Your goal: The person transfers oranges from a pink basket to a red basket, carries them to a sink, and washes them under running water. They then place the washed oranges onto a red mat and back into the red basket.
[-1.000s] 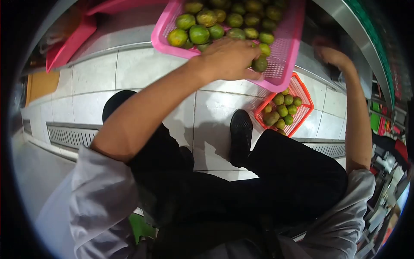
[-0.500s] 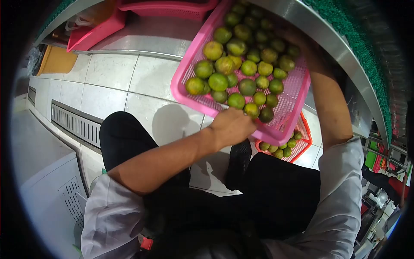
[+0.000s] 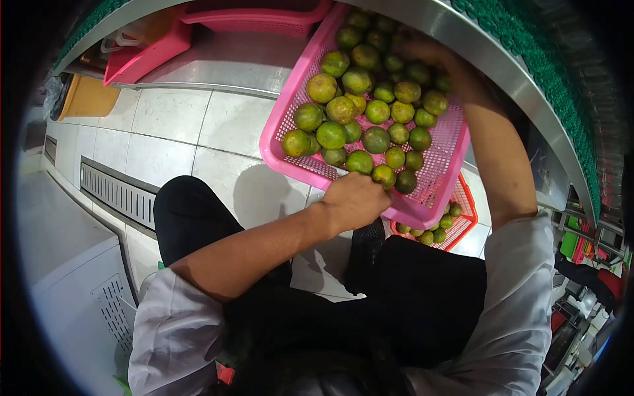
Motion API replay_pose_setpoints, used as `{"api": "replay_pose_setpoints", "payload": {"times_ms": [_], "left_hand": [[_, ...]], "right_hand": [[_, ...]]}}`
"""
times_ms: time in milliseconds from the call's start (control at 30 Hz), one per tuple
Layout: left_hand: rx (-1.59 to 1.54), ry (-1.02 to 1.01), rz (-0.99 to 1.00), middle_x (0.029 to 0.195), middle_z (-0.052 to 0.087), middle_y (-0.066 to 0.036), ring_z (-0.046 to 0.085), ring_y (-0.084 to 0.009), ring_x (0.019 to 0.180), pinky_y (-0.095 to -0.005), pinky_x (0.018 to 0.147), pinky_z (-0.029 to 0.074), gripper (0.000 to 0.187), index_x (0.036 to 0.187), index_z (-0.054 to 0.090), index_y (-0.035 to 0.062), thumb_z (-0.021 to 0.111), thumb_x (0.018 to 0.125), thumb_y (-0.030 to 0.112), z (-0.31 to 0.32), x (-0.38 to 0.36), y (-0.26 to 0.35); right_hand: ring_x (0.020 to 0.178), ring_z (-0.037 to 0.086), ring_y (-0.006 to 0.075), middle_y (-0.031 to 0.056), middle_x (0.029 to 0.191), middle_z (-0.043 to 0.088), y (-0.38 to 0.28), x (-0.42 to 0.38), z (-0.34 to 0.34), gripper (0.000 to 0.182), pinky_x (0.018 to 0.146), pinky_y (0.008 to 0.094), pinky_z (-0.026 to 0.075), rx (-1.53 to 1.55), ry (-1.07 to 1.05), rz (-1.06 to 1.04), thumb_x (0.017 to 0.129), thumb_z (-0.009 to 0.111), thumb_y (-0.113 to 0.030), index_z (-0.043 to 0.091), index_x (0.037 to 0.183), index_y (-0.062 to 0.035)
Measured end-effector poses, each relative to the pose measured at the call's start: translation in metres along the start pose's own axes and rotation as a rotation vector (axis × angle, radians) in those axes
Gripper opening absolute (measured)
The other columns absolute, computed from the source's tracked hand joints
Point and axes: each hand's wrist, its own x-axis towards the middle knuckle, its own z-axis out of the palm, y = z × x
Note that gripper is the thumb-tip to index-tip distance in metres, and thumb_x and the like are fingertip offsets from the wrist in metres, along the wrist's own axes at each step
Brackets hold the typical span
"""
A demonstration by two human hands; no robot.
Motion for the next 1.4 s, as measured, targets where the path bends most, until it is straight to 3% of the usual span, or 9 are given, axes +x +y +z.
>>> {"api": "replay_pose_setpoints", "payload": {"times_ms": [333,433,767,833,1000,1100,1200,1300,1400], "left_hand": [[-0.022,-0.117,-0.034,0.092,0.068,-0.011,0.070,-0.0279,0.081,-0.0415,0.067,0.056,0.022,0.101,0.065,0.0056,0.057,0.082,0.013,-0.007,0.000,0.003],[-0.032,0.016,-0.042,0.085,0.071,-0.012,0.071,-0.0271,0.082,-0.0406,0.068,0.055,0.013,0.084,0.070,0.0080,0.058,0.080,0.012,-0.003,-0.001,0.005],[-0.024,-0.149,-0.017,0.103,0.066,-0.012,0.067,-0.0295,0.097,-0.0433,0.080,0.055,0.026,0.108,0.062,0.0049,0.061,0.084,0.017,-0.015,0.003,0.007],[-0.044,-0.247,-0.062,0.113,0.064,-0.012,0.063,-0.0295,0.107,-0.0435,0.087,0.053,0.035,0.114,0.060,0.0047,0.066,0.084,0.021,-0.022,0.005,0.008],[-0.039,-0.221,-0.043,0.111,0.064,-0.011,0.064,-0.0299,0.105,-0.0433,0.087,0.053,0.034,0.113,0.060,0.0046,0.066,0.084,0.020,-0.019,0.005,0.004],[-0.049,-0.213,-0.037,0.110,0.064,-0.011,0.064,-0.0298,0.104,-0.0429,0.087,0.053,0.034,0.113,0.060,0.0047,0.066,0.083,0.019,-0.017,0.004,0.004],[-0.042,-0.210,-0.038,0.110,0.064,-0.011,0.064,-0.0295,0.104,-0.0419,0.087,0.052,0.034,0.113,0.061,0.0051,0.067,0.083,0.020,-0.019,0.001,0.005],[-0.037,-0.190,-0.033,0.110,0.064,-0.011,0.063,-0.0289,0.106,-0.0412,0.090,0.050,0.035,0.115,0.060,0.0052,0.066,0.084,0.020,-0.014,-0.001,0.001],[-0.033,-0.178,0.010,0.112,0.064,-0.012,0.061,-0.0286,0.108,-0.0414,0.094,0.047,0.038,0.118,0.060,0.0046,0.066,0.084,0.022,-0.016,-0.001,0.001]], "right_hand": [[0.104,0.060,0.0341,0.0211,0.117,0.061,-0.014,0.014,0.006,0.049,0.084,0.0446,0.049,-0.030,-0.242,-0.056,0.087,0.058,-0.028,0.053,0.130,-0.0043],[0.105,0.059,0.0355,0.0222,0.118,0.061,-0.011,0.007,-0.003,0.052,0.085,0.0457,0.048,-0.020,-0.261,-0.059,0.086,0.059,-0.029,0.052,0.131,-0.0036],[0.111,0.058,0.0403,0.0260,0.122,0.059,-0.021,-0.027,-0.032,0.059,0.090,0.0494,0.048,-0.026,-0.332,-0.045,0.083,0.060,-0.029,0.049,0.134,-0.0013],[0.112,0.058,0.0412,0.0268,0.123,0.058,-0.039,-0.041,-0.031,0.060,0.091,0.0502,0.047,-0.098,-0.304,-0.022,0.082,0.061,-0.029,0.048,0.134,-0.0008],[0.115,0.057,0.0436,0.0287,0.125,0.057,-0.076,-0.079,-0.039,0.064,0.093,0.0521,0.047,-0.283,-0.151,0.082,0.081,0.061,-0.029,0.047,0.136,0.0003],[0.117,0.056,0.0417,0.0288,0.128,0.055,-0.039,-0.060,-0.032,0.065,0.092,0.0534,0.046,-0.120,-0.261,0.076,0.080,0.062,-0.028,0.046,0.137,0.0007],[0.118,0.059,0.0290,0.0146,0.119,0.066,0.000,-0.026,-0.014,0.060,0.101,0.0398,0.045,0.208,-0.473,-0.011,0.075,0.077,-0.027,0.059,0.129,-0.0085],[0.126,0.053,0.0321,0.0179,0.132,0.059,0.001,-0.033,0.009,0.065,0.105,0.0429,0.042,0.119,-0.193,-0.158,0.078,0.072,-0.030,0.051,0.137,-0.0102],[0.136,0.042,0.0346,0.0187,0.146,0.045,-0.060,-0.072,-0.010,0.074,0.112,0.0496,0.034,-0.194,-0.055,0.294,0.082,0.068,-0.035,0.039,0.146,-0.0117]]}}
